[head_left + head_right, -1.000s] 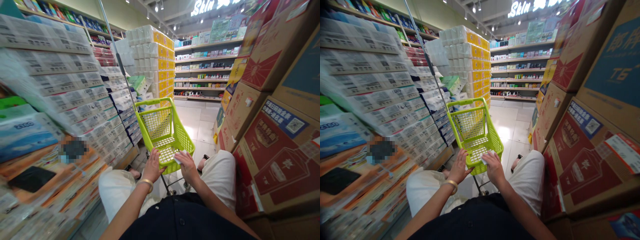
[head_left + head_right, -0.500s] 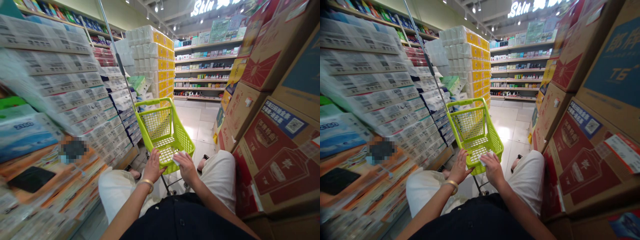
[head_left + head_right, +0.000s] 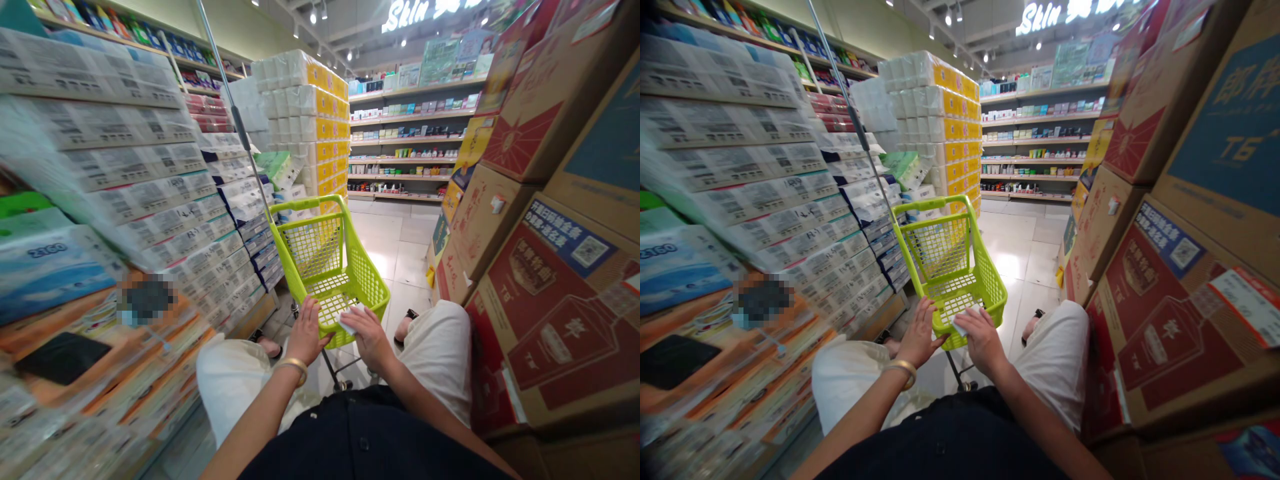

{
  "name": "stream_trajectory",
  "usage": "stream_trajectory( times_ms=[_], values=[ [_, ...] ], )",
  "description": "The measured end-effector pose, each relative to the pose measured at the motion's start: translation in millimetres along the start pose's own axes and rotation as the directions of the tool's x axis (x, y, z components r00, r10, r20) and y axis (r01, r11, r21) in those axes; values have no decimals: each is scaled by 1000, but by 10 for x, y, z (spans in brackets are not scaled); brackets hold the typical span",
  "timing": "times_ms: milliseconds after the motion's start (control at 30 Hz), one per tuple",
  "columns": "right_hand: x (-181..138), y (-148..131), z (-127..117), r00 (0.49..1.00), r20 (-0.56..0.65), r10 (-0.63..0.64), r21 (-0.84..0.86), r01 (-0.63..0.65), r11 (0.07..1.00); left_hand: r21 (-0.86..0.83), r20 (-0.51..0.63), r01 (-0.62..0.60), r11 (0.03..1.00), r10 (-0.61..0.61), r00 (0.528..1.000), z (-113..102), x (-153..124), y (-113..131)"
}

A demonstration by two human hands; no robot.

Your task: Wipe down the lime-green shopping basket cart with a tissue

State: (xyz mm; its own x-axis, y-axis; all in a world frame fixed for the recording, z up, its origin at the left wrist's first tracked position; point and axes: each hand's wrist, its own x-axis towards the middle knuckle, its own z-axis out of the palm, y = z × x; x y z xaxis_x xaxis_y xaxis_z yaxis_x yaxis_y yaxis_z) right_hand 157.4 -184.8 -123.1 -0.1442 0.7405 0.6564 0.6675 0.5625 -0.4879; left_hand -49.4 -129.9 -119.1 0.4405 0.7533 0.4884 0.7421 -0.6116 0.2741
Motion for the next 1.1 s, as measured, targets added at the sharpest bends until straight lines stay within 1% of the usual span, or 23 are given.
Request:
stream_trajectory(
  times_ms=[67, 133, 200, 233, 267, 333, 400, 433, 467, 500, 567, 633, 700, 767, 800, 867, 933, 967, 1000, 1033, 1100],
  values=[
    [11, 181, -119, 987, -120, 109, -43, -114, 992, -2, 8, 0, 1000, 0, 1000, -18, 2, 3],
    [21, 337, -213, 952, -234, 196, -71, -218, 973, -4, 11, 3, 1000, -3, 1000, -23, 7, 12],
    [24, 374, -224, 930, -280, 238, -76, -269, 960, -1, 10, 5, 1000, -5, 1000, -13, 12, 22],
    [21, 337, -195, 936, -266, 233, -74, -260, 963, 1, 8, 8, 1000, -8, 1000, -4, 13, 25],
    [18, 269, -146, 952, -227, 207, -68, -227, 971, 2, 6, 10, 1000, -10, 1000, 6, 12, 26],
    [9, 85, -25, 990, -102, 99, -43, -104, 994, 0, 1, 12, 1000, -12, 1000, 23, 8, 20],
    [5, -69, 67, 1000, 16, -13, -4, 13, 1000, -3, -7, 12, 1000, -12, 1000, 29, 0, 7],
    [5, -102, 83, 998, 49, -42, 9, 42, 999, -4, -8, 11, 1000, -11, 1000, 28, -4, -1],
    [6, -98, 74, 997, 55, -46, 10, 45, 999, -5, -9, 12, 1000, -12, 1000, 25, -8, -7],
    [9, -57, 43, 999, 36, -24, -1, 24, 1000, -5, -7, 14, 1000, -14, 1000, 19, -10, -11],
    [19, 99, -61, 995, -68, 72, -45, -75, 996, -3, -1, 17, 1000, -17, 1000, 9, -11, -11],
    [29, 264, -161, 967, -187, 172, -79, -190, 979, -4, 1, 15, 1000, -15, 1000, 6, -6, -2],
    [32, 330, -193, 944, -241, 225, -84, -251, 964, -11, -1, 9, 1000, -9, 1000, 12, 2, 11],
    [23, 250, -133, 957, -207, 202, -74, -221, 972, -17, -5, 9, 1000, -9, 1000, 24, 8, 21],
    [15, 167, -78, 973, -164, 162, -65, -175, 982, -18, -6, 11, 1000, -11, 1000, 30, 9, 22],
    [1, -24, 42, 997, -58, 41, -37, -43, 998, -16, -5, 13, 1000, -13, 1000, 39, 6, 15],
    [-8, -151, 112, 998, 38, -58, -1, 59, 998, -13, -5, 10, 1000, -10, 1000, 39, -1, 1],
    [-9, -163, 113, 995, 59, -77, 6, 76, 997, -13, -6, 8, 1000, -8, 1000, 36, -5, -6],
    [-7, -138, 91, 996, 56, -66, 1, 66, 998, -13, -8, 6, 1000, -6, 1000, 32, -8, -11],
    [-3, -79, 48, 999, 27, -31, -16, 31, 999, -14, -10, 6, 1000, -6, 1000, 28, -9, -14],
    [10, 94, -64, 993, -84, 85, -64, -90, 994, -15, -10, 10, 1000, -10, 1000, 22, -7, -9]
  ],
)
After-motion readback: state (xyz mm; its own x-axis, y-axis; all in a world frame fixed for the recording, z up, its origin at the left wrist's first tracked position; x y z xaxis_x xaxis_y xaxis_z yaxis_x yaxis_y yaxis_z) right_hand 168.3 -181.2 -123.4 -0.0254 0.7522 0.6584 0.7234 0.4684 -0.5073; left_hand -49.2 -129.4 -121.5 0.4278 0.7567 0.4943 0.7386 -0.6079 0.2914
